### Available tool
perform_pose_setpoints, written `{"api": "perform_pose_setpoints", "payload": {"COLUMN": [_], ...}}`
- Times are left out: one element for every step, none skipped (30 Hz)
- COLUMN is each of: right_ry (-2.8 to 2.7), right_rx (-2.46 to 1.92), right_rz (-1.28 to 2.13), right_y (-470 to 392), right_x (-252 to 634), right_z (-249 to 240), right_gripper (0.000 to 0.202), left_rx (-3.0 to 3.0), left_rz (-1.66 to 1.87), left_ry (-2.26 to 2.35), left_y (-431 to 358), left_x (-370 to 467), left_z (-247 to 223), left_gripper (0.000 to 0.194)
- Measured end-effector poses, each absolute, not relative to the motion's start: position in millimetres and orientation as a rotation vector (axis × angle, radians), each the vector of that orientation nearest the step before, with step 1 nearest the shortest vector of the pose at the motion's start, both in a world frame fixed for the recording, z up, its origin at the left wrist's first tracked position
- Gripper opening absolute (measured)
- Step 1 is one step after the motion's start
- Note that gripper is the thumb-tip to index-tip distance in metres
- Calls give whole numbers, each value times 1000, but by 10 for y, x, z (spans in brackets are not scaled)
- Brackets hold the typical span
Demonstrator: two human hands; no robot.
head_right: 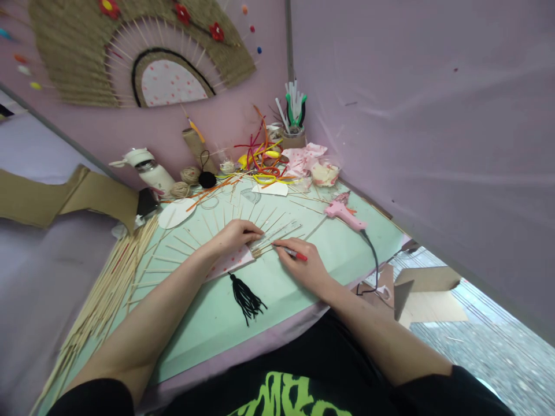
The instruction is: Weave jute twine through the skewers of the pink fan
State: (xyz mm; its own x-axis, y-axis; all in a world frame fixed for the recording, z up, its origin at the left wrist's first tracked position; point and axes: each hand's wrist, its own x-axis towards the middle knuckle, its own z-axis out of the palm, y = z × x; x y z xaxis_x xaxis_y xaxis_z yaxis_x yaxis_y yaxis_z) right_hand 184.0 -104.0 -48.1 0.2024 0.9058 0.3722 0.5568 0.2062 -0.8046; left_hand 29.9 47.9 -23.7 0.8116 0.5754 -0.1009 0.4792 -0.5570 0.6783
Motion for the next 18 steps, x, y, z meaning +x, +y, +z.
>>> {"api": "perform_pose_setpoints", "payload": {"right_ry": [-1479, -1483, -1487, -1489, -1489, -1490, -1489, -1488, -1488, -1488, -1489, -1490, -1491, -1494, -1495, -1496, -1498, -1499], "right_rx": [-1469, -1468, -1468, -1469, -1472, -1476, -1478, -1480, -1482, -1482, -1482, -1482, -1481, -1480, -1479, -1478, -1477, -1477], "right_rz": [441, 445, 448, 449, 448, 448, 448, 449, 450, 450, 448, 444, 437, 432, 427, 424, 424, 424], "right_y": [-1039, -1038, -1039, -1040, -1042, -1044, -1046, -1047, -1047, -1046, -1044, -1042, -1040, -1039, -1038, -1037, -1036, -1036], "right_x": [1840, 1839, 1838, 1836, 1834, 1832, 1832, 1832, 1833, 1835, 1837, 1839, 1841, 1842, 1842, 1842, 1842, 1841], "right_z": [-480, -479, -479, -478, -478, -478, -478, -479, -480, -481, -482, -484, -485, -487, -489, -490, -492, -494], "right_gripper": [20, 20, 21, 21, 21, 20, 20, 20, 20, 20, 20, 20, 20, 20, 20, 20, 20, 20], "left_rx": [2263, 2261, 2259, 2258, 2256, 2254, 2253, 2253, 2255, 2257, 2259, 2260, 2261, 2260, 2261, 2260, 2258, 2256], "left_rz": [172, 171, 171, 171, 170, 167, 163, 159, 154, 150, 149, 149, 152, 154, 156, 159, 160, 160], "left_ry": [767, 765, 765, 769, 774, 779, 784, 790, 794, 798, 801, 804, 806, 806, 806, 806, 804, 801], "left_y": [479, 480, 480, 479, 478, 477, 475, 473, 470, 467, 465, 464, 463, 464, 465, 467, 469, 471], "left_x": [298, 298, 298, 299, 300, 301, 303, 304, 305, 306, 306, 305, 304, 302, 301, 301, 301, 301], "left_z": [-238, -239, -239, -237, -234, -230, -225, -220, -215, -210, -207, -205, -205, -206, -209, -212, -216, -219], "left_gripper": [25, 25, 25, 25, 25, 26, 26, 26, 26, 26, 27, 27, 26, 26, 26, 26, 26, 25]}}
